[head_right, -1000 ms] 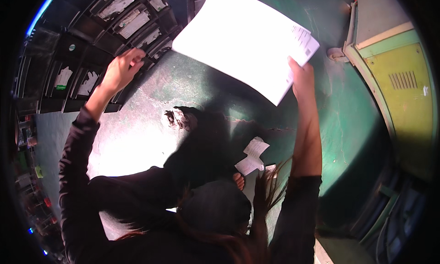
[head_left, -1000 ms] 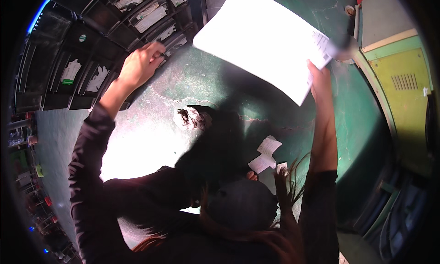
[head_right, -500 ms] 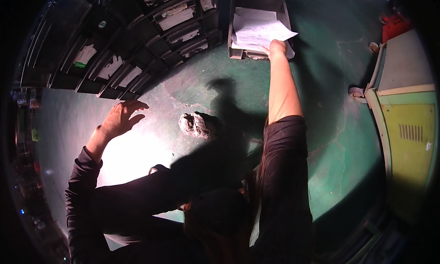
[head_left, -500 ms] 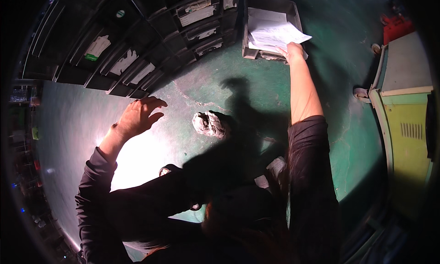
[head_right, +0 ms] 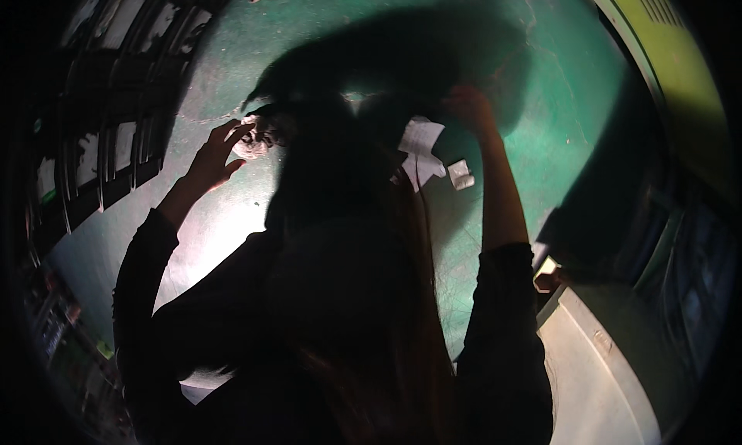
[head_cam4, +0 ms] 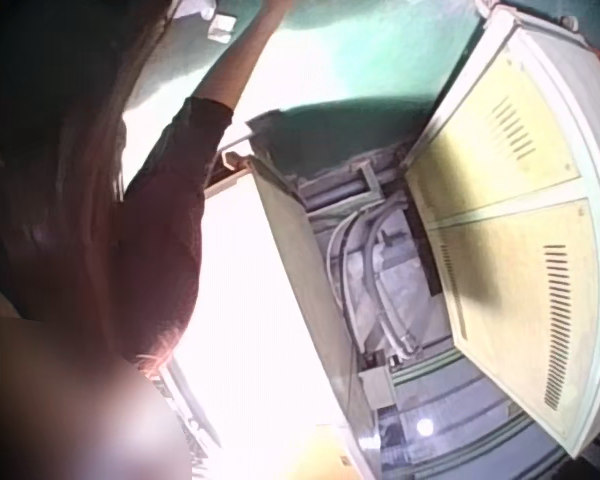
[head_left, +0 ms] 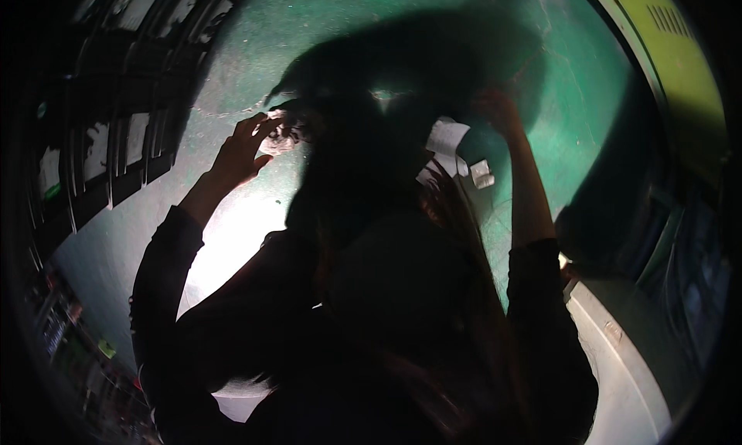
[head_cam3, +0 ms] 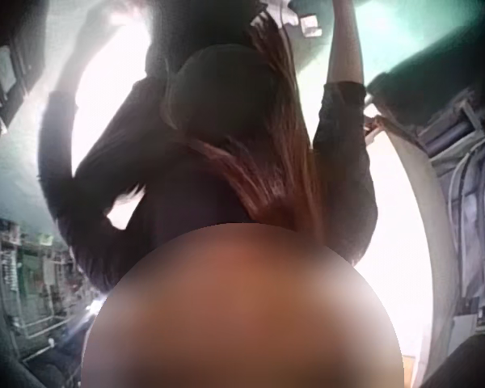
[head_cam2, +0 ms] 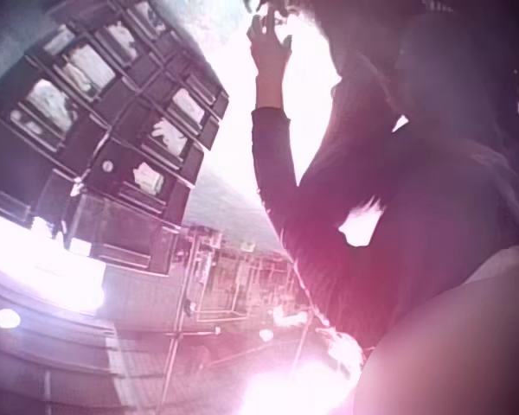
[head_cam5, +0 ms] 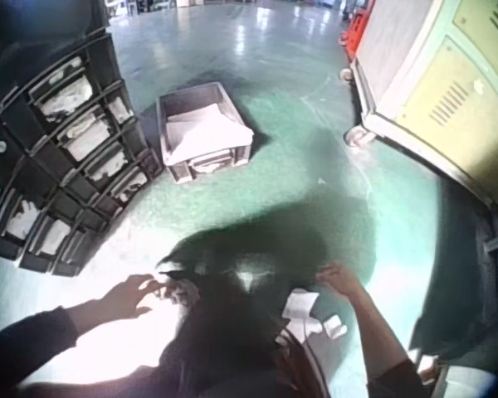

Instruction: The person sits on the floor and wipes the inside of a black plastic tray with a cloth. They then place a sheet of white paper into the tray, wipe the tray again, and repeat the process with another tray.

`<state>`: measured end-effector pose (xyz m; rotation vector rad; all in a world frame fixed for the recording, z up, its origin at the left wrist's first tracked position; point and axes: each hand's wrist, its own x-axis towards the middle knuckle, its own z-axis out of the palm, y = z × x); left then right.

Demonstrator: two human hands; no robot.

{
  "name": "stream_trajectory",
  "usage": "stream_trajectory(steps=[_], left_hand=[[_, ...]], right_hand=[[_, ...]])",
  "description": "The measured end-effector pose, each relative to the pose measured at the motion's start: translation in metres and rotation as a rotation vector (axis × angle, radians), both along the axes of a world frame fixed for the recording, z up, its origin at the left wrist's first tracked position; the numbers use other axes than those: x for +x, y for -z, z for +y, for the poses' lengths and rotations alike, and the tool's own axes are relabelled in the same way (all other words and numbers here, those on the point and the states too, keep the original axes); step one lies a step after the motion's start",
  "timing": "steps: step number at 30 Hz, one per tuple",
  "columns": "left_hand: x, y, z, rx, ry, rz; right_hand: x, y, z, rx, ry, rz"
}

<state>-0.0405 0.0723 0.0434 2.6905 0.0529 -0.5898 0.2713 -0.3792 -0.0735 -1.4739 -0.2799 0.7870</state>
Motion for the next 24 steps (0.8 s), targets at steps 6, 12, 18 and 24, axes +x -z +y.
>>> stream_trajectory(steps=[6,12,18,24], left_hand=[[0.023,0.034,-0.036,0.199,0.243,0.101],[0.025,0.040,-0.029,0.190,0.268,0.153],[0.015,0.040,-0.034,0.278,0.276,0.123],[0.021,0.037,-0.036,0.247,0.253,0.181]], right_hand=[[-0.109,-0.022,0.064,-1.057,-0.079,-0.696],[-0.067,-0.054,0.027,-0.860,0.143,-0.548],[-0.125,-0.031,-0.003,-0.769,0.072,-0.418],[-0.190,-0.031,0.038,-1.153,0.063,-0.565]])
